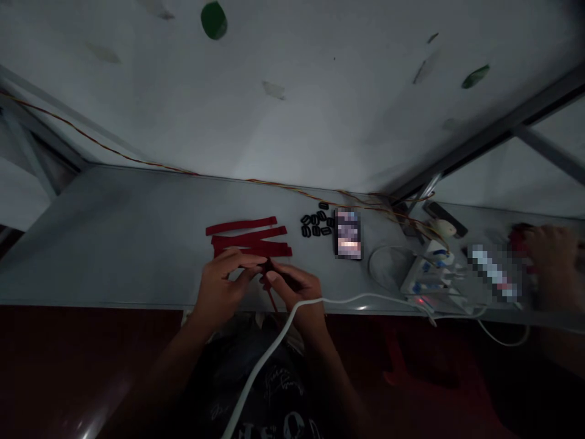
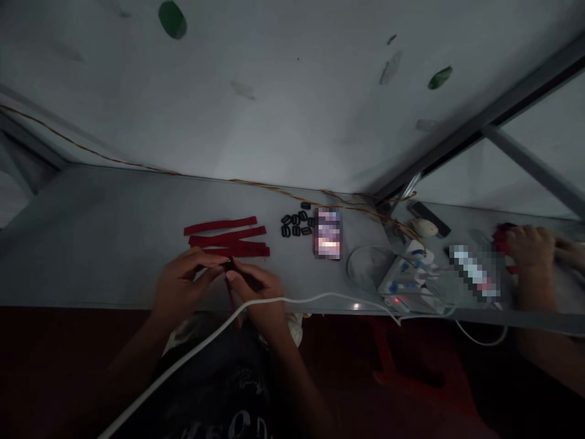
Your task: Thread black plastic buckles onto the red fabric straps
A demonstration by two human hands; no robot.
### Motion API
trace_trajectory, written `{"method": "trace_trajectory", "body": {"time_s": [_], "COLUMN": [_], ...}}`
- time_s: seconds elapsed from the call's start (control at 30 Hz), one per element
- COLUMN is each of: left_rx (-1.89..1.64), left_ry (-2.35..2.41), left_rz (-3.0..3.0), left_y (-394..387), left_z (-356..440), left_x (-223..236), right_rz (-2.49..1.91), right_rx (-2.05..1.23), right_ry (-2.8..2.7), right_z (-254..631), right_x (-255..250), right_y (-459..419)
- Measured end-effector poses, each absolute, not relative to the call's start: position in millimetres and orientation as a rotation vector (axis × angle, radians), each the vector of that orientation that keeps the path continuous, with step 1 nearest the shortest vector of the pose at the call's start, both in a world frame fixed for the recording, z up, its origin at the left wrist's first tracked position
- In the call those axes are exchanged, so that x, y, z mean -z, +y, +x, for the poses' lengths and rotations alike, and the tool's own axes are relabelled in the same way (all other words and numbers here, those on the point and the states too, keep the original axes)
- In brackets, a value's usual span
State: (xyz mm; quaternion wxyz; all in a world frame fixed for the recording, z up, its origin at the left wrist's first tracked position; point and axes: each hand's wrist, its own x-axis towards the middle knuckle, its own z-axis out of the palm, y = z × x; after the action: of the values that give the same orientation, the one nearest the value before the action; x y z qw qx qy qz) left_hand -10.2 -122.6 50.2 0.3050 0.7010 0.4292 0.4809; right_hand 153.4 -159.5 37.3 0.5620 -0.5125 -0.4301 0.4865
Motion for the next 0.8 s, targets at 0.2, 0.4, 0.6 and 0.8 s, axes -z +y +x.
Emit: {"method": "trace_trajectory", "body": {"time_s": [0.2, 0.4, 0.6, 0.8], "left_rx": [-1.362, -1.36, -1.148, -1.322], "left_ry": [1.066, 0.941, 0.916, 0.94], "left_rz": [2.116, 2.085, 1.803, 2.211], "left_y": [-125, -129, -136, -137], "left_z": [-13, -19, -22, -26], "left_x": [-42, -38, -32, -32], "right_rz": [-1.21, -1.181, -1.193, -1.122], "right_rx": [-0.815, -0.685, -0.908, -1.24], "right_ry": [-1.357, -1.405, -1.209, -1.031], "right_z": [155, 159, 168, 167], "right_x": [-35, -32, -30, -29], "right_y": [-172, -181, -184, -184]}}
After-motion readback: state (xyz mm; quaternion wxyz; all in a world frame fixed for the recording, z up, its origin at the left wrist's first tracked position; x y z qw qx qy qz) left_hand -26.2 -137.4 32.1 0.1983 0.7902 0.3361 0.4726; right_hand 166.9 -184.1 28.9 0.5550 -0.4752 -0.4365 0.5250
